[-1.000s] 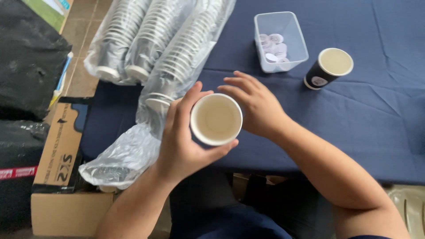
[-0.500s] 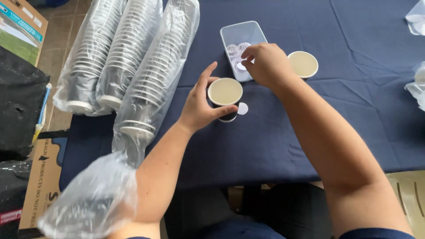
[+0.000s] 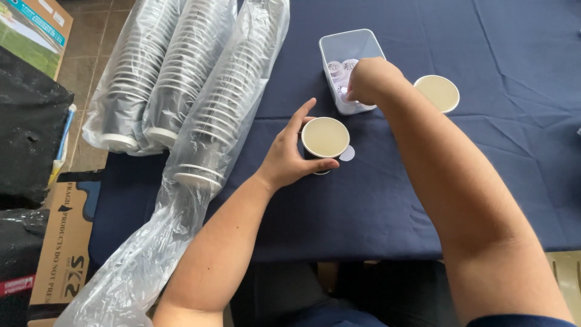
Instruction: Labeling paper coffee cups by peeling and applying stickers to them one by one.
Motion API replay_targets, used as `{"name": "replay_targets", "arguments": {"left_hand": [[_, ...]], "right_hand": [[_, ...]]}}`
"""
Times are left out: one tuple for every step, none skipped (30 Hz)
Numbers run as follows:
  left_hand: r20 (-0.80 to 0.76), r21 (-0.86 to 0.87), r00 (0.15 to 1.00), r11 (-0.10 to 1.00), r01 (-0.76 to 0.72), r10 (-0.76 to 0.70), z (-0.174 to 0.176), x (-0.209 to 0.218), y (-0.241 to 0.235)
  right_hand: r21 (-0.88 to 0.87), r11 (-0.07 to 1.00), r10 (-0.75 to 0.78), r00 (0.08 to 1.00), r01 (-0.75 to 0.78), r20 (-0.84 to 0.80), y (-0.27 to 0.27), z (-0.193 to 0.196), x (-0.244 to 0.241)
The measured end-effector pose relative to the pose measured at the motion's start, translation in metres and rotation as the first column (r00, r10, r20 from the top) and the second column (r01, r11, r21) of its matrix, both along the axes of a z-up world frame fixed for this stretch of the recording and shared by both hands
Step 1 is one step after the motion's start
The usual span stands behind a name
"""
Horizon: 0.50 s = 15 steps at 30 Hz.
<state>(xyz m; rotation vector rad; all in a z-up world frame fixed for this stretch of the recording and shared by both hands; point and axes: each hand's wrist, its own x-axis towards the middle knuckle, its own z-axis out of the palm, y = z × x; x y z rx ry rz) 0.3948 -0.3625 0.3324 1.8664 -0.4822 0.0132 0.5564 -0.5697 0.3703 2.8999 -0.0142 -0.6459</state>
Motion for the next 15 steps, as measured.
{"name": "replay_targets", "arguments": {"left_hand": [[0.001,-0.016,1.000,1.000,0.012,-0.012,-0.001,0.000,0.000],[-0.003,-0.017,1.000,1.000,0.010,-0.010,-0.001,-0.001,0.000],[-0.012,-0.021,1.000,1.000,0.017,-0.018,0.000,0.000,0.000],[-0.020,-0.026,0.999,0.999,0.024,-0.025,0.000,0.000,0.000],[-0.021,-0.027,0.999,0.999,0.024,-0.024,0.000,0.000,0.000],[-0.024,-0.032,0.999,0.999,0.024,-0.024,0.000,0.001,0.001],[-0.029,-0.039,0.999,0.999,0.022,-0.023,-0.001,0.001,0.001],[-0.031,-0.040,0.999,0.999,0.021,-0.022,-0.001,0.001,0.001],[-0.026,-0.046,0.999,0.999,0.023,-0.025,-0.001,0.001,0.002],[-0.021,-0.052,0.999,0.998,0.026,-0.027,-0.001,0.001,0.002],[-0.021,-0.052,0.999,0.998,0.026,-0.027,-0.002,0.001,0.002],[-0.013,-0.055,1.000,0.998,0.023,-0.024,-0.002,0.000,0.002],[-0.006,-0.058,1.000,0.998,0.021,-0.022,-0.002,0.000,0.002],[-0.007,-0.059,1.000,0.998,0.021,-0.022,-0.001,-0.001,0.001],[0.027,-0.067,0.999,0.997,0.033,-0.031,-0.001,-0.001,0.001]], "right_hand": [[0.022,1.000,0.003,1.000,-0.003,0.018,-0.003,-0.003,0.001],[0.021,1.000,0.005,1.000,-0.005,0.014,-0.006,-0.005,-0.001],[0.058,0.998,0.017,0.999,-0.020,0.051,-0.009,-0.006,-0.002],[0.094,0.995,0.028,0.996,-0.036,0.088,-0.013,-0.007,-0.003],[0.093,0.995,0.029,0.996,-0.037,0.088,-0.015,-0.003,-0.008],[0.191,0.982,-0.031,0.986,-0.002,0.167,-0.018,0.001,-0.013],[0.288,0.957,-0.097,0.967,0.025,0.237,-0.020,0.005,-0.018],[0.287,0.958,-0.095,0.967,0.024,0.236,-0.021,0.009,-0.022],[0.347,0.938,-0.126,0.954,0.024,0.273,-0.022,0.013,-0.027],[0.405,0.914,-0.159,0.938,0.022,0.309,-0.024,0.017,-0.032],[0.405,0.914,-0.159,0.938,0.022,0.308,-0.025,0.023,-0.043],[0.486,0.871,-0.141,0.914,-0.069,0.382,-0.026,0.028,-0.053],[0.553,0.817,-0.132,0.881,-0.162,0.454,-0.028,0.033,-0.064],[0.553,0.818,-0.132,0.882,-0.161,0.453,-0.027,0.036,-0.075],[0.598,0.777,-0.175,0.846,-0.196,0.504,-0.027,0.038,-0.087]]}}
